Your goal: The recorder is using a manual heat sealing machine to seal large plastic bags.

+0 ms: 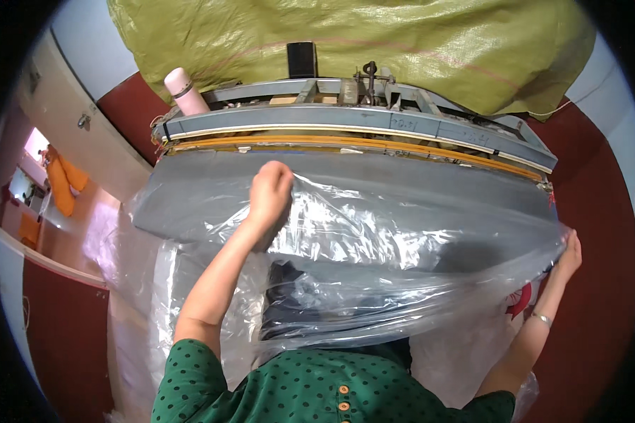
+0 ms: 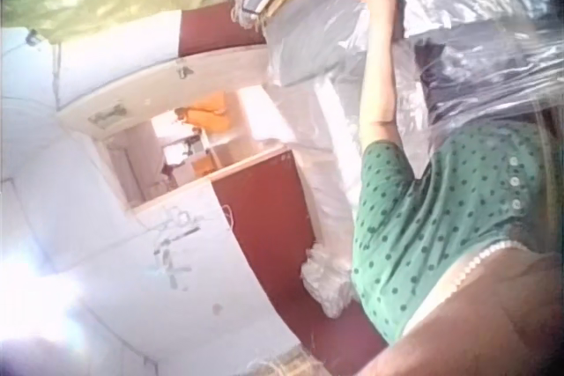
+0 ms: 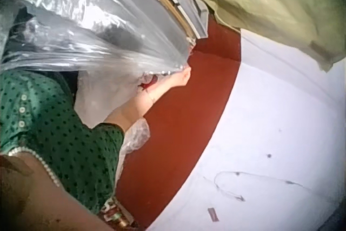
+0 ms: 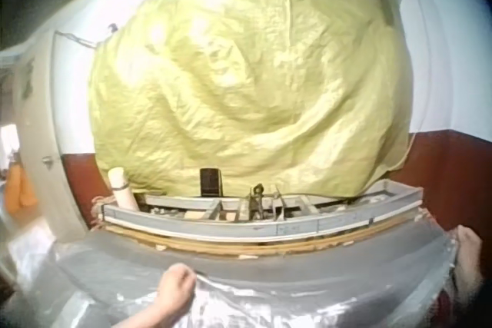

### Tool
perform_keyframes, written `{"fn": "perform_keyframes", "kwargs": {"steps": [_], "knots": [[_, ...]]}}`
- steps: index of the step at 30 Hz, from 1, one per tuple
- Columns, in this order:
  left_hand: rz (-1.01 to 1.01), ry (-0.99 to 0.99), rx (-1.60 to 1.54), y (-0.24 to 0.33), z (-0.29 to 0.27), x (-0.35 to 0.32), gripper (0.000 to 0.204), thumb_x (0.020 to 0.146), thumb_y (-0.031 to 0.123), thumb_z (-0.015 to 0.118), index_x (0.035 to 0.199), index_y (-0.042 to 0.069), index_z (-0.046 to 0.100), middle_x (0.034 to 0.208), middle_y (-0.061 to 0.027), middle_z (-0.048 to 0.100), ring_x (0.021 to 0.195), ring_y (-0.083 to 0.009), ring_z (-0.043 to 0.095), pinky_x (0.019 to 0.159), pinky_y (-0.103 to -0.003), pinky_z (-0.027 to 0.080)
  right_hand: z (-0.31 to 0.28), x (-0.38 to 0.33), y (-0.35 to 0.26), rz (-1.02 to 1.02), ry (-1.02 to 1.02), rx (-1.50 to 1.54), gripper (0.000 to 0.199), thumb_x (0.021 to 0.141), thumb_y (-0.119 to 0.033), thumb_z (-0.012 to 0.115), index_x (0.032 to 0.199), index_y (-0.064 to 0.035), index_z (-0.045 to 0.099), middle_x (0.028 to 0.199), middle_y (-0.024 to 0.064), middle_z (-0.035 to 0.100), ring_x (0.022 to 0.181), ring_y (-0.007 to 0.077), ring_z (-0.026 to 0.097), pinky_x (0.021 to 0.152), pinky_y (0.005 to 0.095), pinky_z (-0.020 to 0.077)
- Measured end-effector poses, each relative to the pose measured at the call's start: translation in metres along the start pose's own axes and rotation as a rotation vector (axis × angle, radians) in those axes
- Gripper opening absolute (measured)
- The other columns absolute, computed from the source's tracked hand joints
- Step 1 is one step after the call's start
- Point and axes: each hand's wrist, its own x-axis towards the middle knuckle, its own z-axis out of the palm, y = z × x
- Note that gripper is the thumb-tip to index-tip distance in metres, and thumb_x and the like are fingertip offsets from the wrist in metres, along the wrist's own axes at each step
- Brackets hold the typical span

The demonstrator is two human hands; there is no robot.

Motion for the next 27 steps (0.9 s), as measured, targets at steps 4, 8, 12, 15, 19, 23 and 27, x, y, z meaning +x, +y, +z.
{"fn": "perform_keyframes", "kwargs": {"steps": [4,8,12,15,19,23,27], "knots": [[-0.434,0.335,-0.796,-0.033,-0.009,0.018,0.010,0.093,0.016,0.045,0.089,0.008,0.049,0.069,0.0010,0.048,0.057,-0.0083,0.042,0.051,-0.024,0.038,0.089,0.000,0.012,-0.005,-0.069,0.045,0.020,0.089,-0.022,0.057,0.094,-0.0039,0.063,0.077,-0.0009,0.057,0.069,0.0102,0.053,0.064,0.0242,0.0423],[-0.378,0.482,-0.342,-0.098,-0.009,0.046,0.012,0.090,0.015,0.048,0.083,0.005,0.049,0.067,-0.0016,0.049,0.058,-0.0103,0.044,0.054,-0.026,0.039,0.194,-0.024,0.046,-0.155,-0.149,-0.276,0.020,0.091,-0.018,0.052,0.079,-0.0033,0.057,0.062,-0.0024,0.046,0.056,0.0061,0.041,0.052,0.0245,0.0359],[-0.341,0.571,-0.207,-0.153,-0.008,0.068,0.015,0.088,0.015,0.053,0.079,0.003,0.050,0.064,-0.0010,0.051,0.058,-0.0094,0.043,0.055,-0.026,0.040,0.252,-0.041,0.051,-0.214,-0.174,-0.186,0.020,0.090,-0.019,0.053,0.082,-0.0021,0.059,0.067,0.0057,0.057,0.058,0.0153,0.050,0.057,0.0289,0.0409],[-0.385,0.565,-0.260,-0.166,-0.004,0.076,0.017,0.087,0.015,0.056,0.076,0.004,0.051,0.063,0.0010,0.050,0.057,-0.0074,0.041,0.054,-0.024,0.038,0.260,-0.049,0.039,-0.218,-0.102,-0.390,0.019,0.088,-0.020,0.055,0.085,-0.0012,0.060,0.078,0.0137,0.064,0.066,0.0236,0.057,0.065,0.0326,0.0447],[-0.429,0.562,-0.271,-0.157,-0.001,0.079,0.020,0.083,0.015,0.063,0.072,0.004,0.050,0.062,0.0021,0.049,0.056,-0.0068,0.039,0.054,-0.023,0.037,0.261,-0.052,0.028,-0.171,0.089,-0.414,0.020,0.087,-0.021,0.055,0.089,-0.0009,0.058,0.081,0.0161,0.065,0.072,0.0285,0.060,0.069,0.0363,0.0461],[-0.468,0.632,-0.228,-0.151,-0.005,0.078,0.020,0.082,0.018,0.064,0.080,0.003,0.050,0.063,-0.0003,0.051,0.058,-0.0077,0.043,0.055,-0.024,0.039,0.261,-0.047,0.031,-0.159,0.156,-0.519,0.022,0.090,-0.020,0.050,0.098,-0.0004,0.050,0.090,0.0210,0.062,0.083,0.0363,0.060,0.074,0.0418,0.0449],[-0.414,0.782,-0.390,-0.157,-0.007,0.077,0.014,0.087,0.016,0.053,0.085,0.003,0.049,0.068,-0.0029,0.052,0.060,-0.0108,0.049,0.058,-0.026,0.043,0.259,-0.039,0.038,-0.081,0.192,-0.481,0.024,0.092,-0.020,0.043,0.106,-0.0003,0.043,0.101,0.0252,0.058,0.091,0.0408,0.057,0.079,0.0449,0.0430]]}}
